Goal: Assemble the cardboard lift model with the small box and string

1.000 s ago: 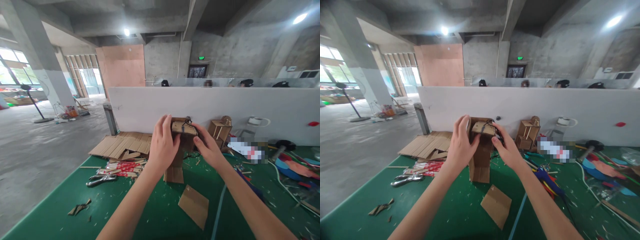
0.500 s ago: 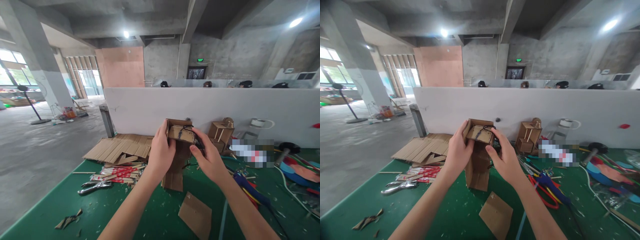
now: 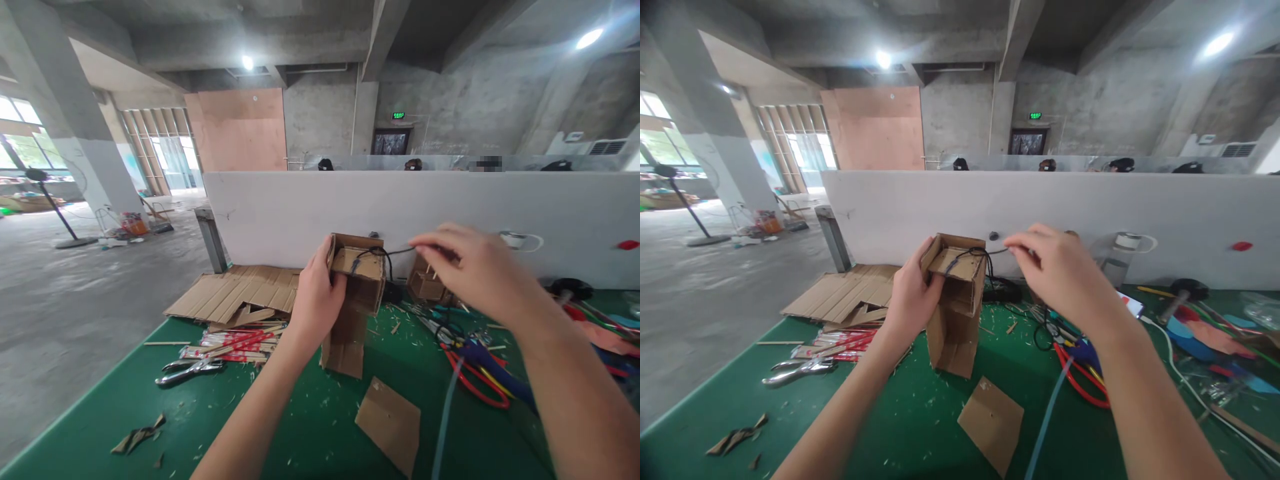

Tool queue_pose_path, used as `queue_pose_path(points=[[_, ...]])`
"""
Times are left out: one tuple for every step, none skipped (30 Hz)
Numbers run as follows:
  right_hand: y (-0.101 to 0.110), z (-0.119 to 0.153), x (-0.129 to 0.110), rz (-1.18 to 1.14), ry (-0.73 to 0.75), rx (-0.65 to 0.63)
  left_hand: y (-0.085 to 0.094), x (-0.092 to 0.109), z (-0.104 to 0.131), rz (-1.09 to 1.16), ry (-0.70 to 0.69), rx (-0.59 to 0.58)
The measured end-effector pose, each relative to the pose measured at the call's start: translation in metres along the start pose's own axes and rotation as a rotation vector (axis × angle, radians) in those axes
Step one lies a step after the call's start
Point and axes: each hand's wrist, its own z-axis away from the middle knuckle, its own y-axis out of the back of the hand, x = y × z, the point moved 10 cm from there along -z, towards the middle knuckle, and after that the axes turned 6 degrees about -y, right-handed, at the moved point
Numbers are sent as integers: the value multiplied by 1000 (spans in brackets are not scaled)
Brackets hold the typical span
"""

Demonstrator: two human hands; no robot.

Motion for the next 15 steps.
queue_pose_path(points=[[11,-8,2,-8,-6,64,0,1,0,1,-9,-8],[24,-16,5,-29,-16,149,0,2,0,3,-14,-17],[34,-24,9,-59,-29,230,0,3,0,5,-16,-25],[43,-31,14,-104,-47,311,0,4,0,7,-16,-32],[48,-39,23,-160,-73,374,0,4,0,8,-16,-38],[46,-49,32,-222,-103,376,1,5,0,9,-21,-43],[47,-57,44,-277,-139,420,1,6,0,10,-29,-49],[42,-65,57,-312,-178,419,1,7,0,13,-39,-55],[33,-72,69,-308,-211,373,2,7,0,17,-50,-61],[26,-76,82,-267,-254,365,2,7,0,24,-62,-67],[18,-78,96,-193,-312,345,3,6,0,31,-71,-70],[7,-78,110,-88,-368,295,3,4,0,38,-79,-70],[-7,-75,124,40,-422,208,4,2,0,46,-84,-69],[-24,-70,136,179,-465,84,5,0,0,53,-88,-67],[-40,-63,146,231,-482,-20,6,-2,0,58,-89,-65]])
